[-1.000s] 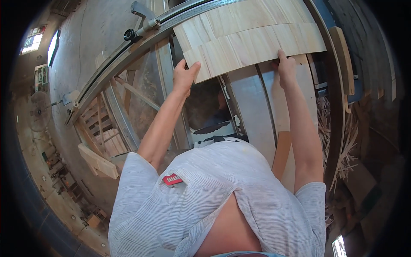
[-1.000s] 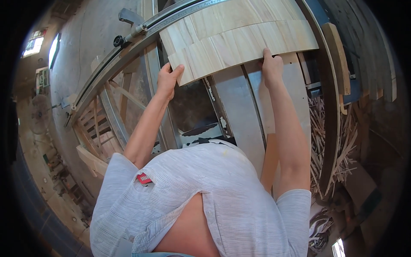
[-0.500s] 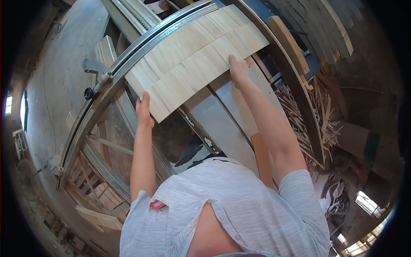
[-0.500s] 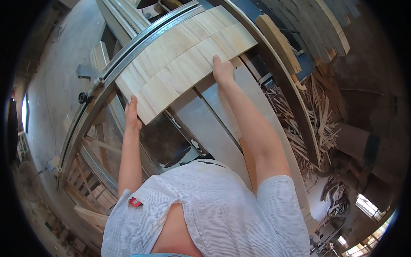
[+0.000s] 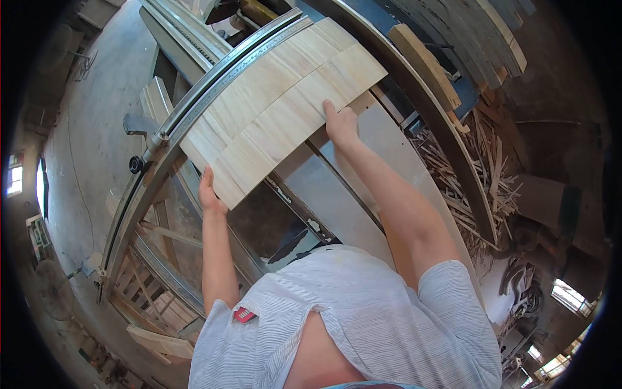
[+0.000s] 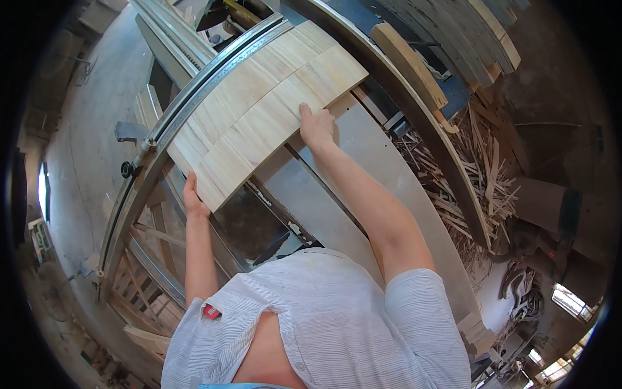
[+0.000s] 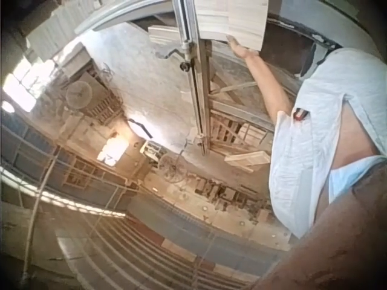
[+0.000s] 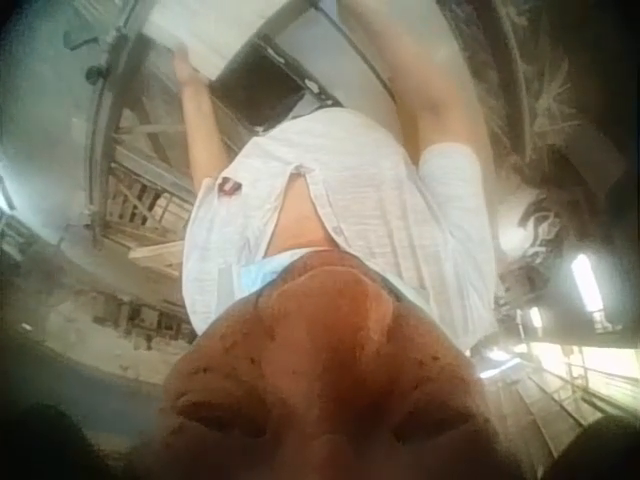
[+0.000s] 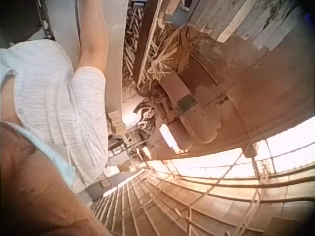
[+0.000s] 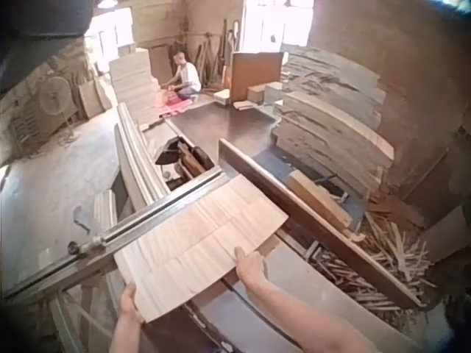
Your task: Cutting wood panels using a sliding table saw and stacking them in a workshop.
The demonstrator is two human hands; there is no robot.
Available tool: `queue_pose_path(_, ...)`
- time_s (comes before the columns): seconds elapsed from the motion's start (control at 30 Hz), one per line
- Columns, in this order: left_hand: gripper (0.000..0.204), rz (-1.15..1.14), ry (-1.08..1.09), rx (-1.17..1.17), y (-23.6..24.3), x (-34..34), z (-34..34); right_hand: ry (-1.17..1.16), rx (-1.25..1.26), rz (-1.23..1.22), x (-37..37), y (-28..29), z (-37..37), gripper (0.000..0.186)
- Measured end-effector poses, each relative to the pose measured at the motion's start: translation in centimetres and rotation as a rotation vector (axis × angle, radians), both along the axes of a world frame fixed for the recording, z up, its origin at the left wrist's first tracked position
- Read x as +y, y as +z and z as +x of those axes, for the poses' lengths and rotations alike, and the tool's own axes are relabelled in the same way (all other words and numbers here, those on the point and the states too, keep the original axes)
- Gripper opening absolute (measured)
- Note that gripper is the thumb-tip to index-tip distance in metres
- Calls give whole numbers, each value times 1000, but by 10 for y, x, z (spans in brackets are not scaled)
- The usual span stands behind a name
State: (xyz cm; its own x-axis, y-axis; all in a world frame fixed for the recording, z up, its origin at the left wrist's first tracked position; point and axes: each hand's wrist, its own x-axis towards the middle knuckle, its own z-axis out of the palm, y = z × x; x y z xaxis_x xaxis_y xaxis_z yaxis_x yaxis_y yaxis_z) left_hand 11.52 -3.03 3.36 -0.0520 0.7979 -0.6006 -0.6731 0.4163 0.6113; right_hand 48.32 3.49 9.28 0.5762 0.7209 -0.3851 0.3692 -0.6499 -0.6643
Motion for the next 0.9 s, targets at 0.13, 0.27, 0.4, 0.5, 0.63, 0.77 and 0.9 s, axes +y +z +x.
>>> queue_pose_path(0.13, 47, -59, -18, -13, 12, -2, -3, -27, -23, -8, -4, 5, -6, 80)
queue_pose_path(0.27, 50, -80, -21, -13, 10, 0, -10, -15, -4, -2, -5, 4, -3, 79)
queue_pose_path(0.4, 55, -32, -58, 57, 10, 0, -10, -24, -1, 9, -3, 8, -3, 78)
queue_pose_path(0.5, 57, -50, -51, 86, 9, 3, -8, 5, 93, -15, 2, 9, 0, 82)
queue_pose_path(0.63, 58, -24, -57, 82, 4, 5, -5, -13, -17, 26, 7, -1, 6, 78)
queue_pose_path(0.77, 58, -17, -74, 94, 6, 16, 12, -36, -54, 7, 15, -3, 19, 78)
queue_pose_path(0.9, 57, -13, -39, 88, 12, 20, 25, 32, 78, -41, 23, 0, 33, 85)
